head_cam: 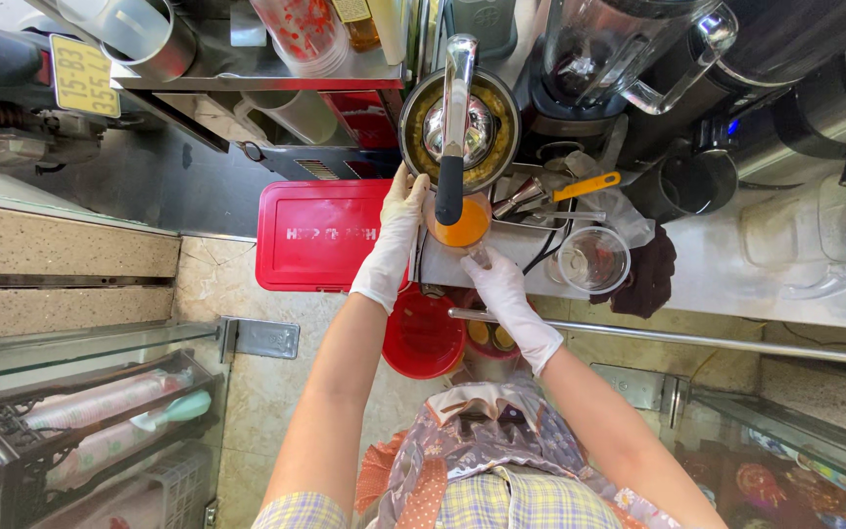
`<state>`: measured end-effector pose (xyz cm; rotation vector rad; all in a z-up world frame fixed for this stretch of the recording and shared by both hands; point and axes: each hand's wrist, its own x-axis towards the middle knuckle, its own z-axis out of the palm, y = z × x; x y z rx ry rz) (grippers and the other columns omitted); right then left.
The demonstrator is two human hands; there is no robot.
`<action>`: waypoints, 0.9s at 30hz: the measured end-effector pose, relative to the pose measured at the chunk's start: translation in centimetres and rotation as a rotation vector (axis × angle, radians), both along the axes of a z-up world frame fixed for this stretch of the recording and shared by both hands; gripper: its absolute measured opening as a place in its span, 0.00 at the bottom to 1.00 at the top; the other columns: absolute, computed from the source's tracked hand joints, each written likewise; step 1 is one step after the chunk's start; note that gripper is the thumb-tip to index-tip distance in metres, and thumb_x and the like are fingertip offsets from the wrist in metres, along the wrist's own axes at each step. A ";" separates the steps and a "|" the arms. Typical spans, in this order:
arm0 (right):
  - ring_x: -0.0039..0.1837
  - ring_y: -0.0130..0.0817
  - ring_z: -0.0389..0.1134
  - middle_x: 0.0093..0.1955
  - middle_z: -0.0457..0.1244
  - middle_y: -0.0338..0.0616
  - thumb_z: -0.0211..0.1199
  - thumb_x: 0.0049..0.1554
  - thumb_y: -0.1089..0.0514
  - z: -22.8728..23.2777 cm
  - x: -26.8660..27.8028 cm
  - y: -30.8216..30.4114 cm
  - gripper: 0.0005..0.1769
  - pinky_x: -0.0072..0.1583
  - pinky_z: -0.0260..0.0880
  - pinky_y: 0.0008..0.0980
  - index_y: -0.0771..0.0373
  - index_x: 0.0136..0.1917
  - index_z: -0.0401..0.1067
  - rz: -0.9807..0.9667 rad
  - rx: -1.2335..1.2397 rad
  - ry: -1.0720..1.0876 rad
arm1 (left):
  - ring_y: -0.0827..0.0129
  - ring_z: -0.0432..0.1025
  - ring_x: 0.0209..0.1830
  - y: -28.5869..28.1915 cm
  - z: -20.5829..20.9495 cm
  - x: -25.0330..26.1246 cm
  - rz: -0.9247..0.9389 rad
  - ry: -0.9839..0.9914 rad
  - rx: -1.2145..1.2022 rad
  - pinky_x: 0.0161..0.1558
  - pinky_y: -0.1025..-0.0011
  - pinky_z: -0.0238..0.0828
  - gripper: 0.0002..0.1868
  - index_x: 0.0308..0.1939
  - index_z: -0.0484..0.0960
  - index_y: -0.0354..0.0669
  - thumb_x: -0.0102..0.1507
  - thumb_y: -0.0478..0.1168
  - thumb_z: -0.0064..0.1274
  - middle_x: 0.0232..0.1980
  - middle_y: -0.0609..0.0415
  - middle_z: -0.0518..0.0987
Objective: The person prepares a beverage by squeezing oranges and adding ingredients into a plastic cup. They scoop ice into the cup, add a liquid from a squeeze bottle, and blend the mixture using a countertop blender. Finally, they seal the cup with a lid and stir the contents.
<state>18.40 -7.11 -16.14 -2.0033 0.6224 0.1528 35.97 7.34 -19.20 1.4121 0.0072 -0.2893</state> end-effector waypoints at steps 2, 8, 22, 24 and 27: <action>0.47 0.44 0.72 0.43 0.71 0.49 0.66 0.54 0.41 0.2 0.2 -0.2 0.24 0.52 0.70 0.41 0.58 0.56 0.77 0.011 -0.023 0.030 | 0.73 0.74 0.51 0.1 0.0 0.0 0.004 0.044 0.103 0.52 0.74 0.72 0.33 0.77 0.63 0.50 0.68 0.44 0.54 0.56 0.53 0.80; 0.42 0.44 0.72 0.39 0.69 0.49 0.67 0.53 0.39 1.2 1.0 -0.8 0.34 0.49 0.71 0.41 0.60 0.65 0.71 0.018 -0.053 0.116 | 0.72 0.73 0.53 0.1 -0.6 0.3 0.013 0.020 0.061 0.55 0.74 0.71 0.34 0.77 0.64 0.48 0.68 0.43 0.56 0.57 0.51 0.80; 0.43 0.44 0.72 0.40 0.69 0.50 0.67 0.53 0.39 1.4 0.9 -0.8 0.30 0.50 0.71 0.41 0.59 0.62 0.74 0.012 -0.087 0.089 | 0.71 0.74 0.52 0.0 -0.1 0.4 0.008 0.045 0.114 0.53 0.74 0.73 0.34 0.77 0.63 0.51 0.67 0.42 0.55 0.56 0.51 0.80; 0.43 0.44 0.71 0.40 0.69 0.50 0.67 0.53 0.40 1.7 0.9 -0.8 0.30 0.50 0.71 0.40 0.59 0.62 0.74 0.009 -0.079 0.097 | 0.71 0.74 0.52 -0.1 0.2 0.3 0.017 0.078 0.165 0.53 0.73 0.73 0.34 0.77 0.64 0.52 0.67 0.43 0.55 0.57 0.51 0.80; 0.44 0.42 0.71 0.41 0.69 0.48 0.67 0.53 0.41 2.1 0.8 -0.6 0.28 0.51 0.71 0.39 0.59 0.61 0.75 -0.004 -0.058 0.056 | 0.70 0.74 0.52 -0.2 0.5 0.3 0.023 0.077 0.096 0.52 0.72 0.74 0.34 0.77 0.64 0.51 0.66 0.43 0.56 0.57 0.50 0.80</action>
